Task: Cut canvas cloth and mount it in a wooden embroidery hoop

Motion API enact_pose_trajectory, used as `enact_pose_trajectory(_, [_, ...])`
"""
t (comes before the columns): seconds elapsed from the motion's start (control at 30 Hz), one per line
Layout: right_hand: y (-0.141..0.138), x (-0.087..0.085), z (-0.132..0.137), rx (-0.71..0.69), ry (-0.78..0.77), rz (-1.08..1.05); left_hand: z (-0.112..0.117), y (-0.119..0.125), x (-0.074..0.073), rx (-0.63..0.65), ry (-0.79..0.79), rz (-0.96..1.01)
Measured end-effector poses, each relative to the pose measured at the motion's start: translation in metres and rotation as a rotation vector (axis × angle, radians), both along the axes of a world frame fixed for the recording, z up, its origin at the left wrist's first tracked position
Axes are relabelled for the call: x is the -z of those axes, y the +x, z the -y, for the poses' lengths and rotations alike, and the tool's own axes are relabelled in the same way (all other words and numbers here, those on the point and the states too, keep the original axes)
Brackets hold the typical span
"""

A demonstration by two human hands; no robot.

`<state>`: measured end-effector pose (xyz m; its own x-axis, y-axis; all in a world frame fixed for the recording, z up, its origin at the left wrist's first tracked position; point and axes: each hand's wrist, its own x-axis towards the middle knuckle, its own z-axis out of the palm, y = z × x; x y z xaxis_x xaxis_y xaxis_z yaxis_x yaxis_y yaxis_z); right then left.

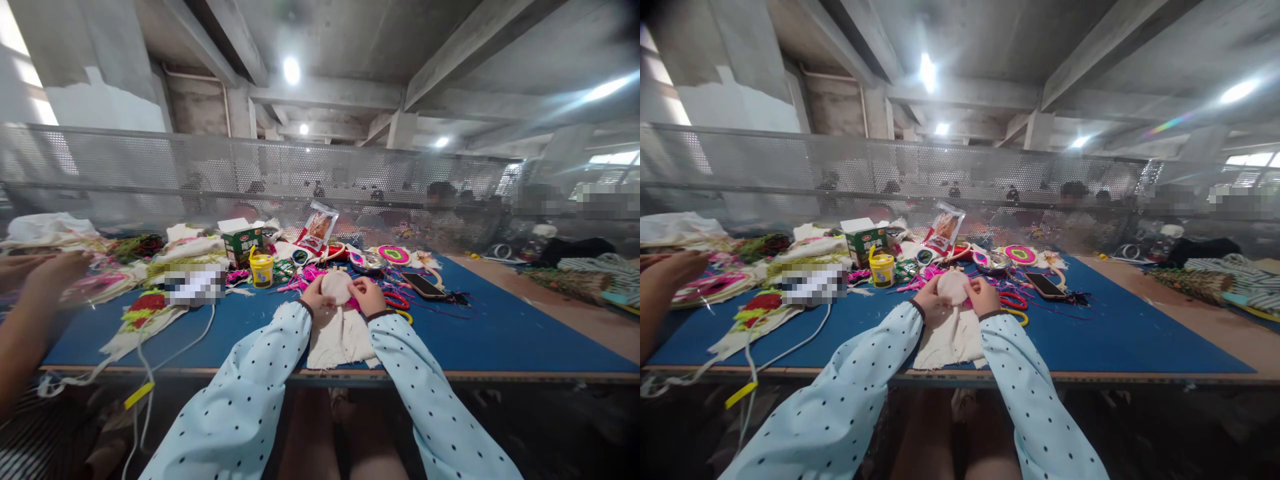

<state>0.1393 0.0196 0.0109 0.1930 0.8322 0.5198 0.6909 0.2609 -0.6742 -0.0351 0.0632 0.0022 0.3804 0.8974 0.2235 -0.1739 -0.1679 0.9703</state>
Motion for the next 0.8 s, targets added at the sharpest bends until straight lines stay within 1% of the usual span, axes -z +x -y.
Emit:
enact_pose_trajectory(0.13, [0.001,-0.001,-0.001,-0.022,0.024,-0.048,0.003,0.001,-0.001,0.019,-0.005,0.012])
enact_pose_trajectory(0.4, [0.001,-0.001,-0.001,-0.11,0.066,-0.098,0.001,-0.001,-0.004,-0.02,-0.032,0.056])
enact_pose_trajectory(0.6, [-0.002,0.004,-0.007,-0.197,0.082,-0.153,0.004,0.0,-0.008,0.002,-0.126,0.103])
enact_pose_trajectory(0.8, [-0.001,0.003,-0.008,-0.221,0.085,-0.206,0.004,0.001,-0.012,-0.056,-0.227,0.147])
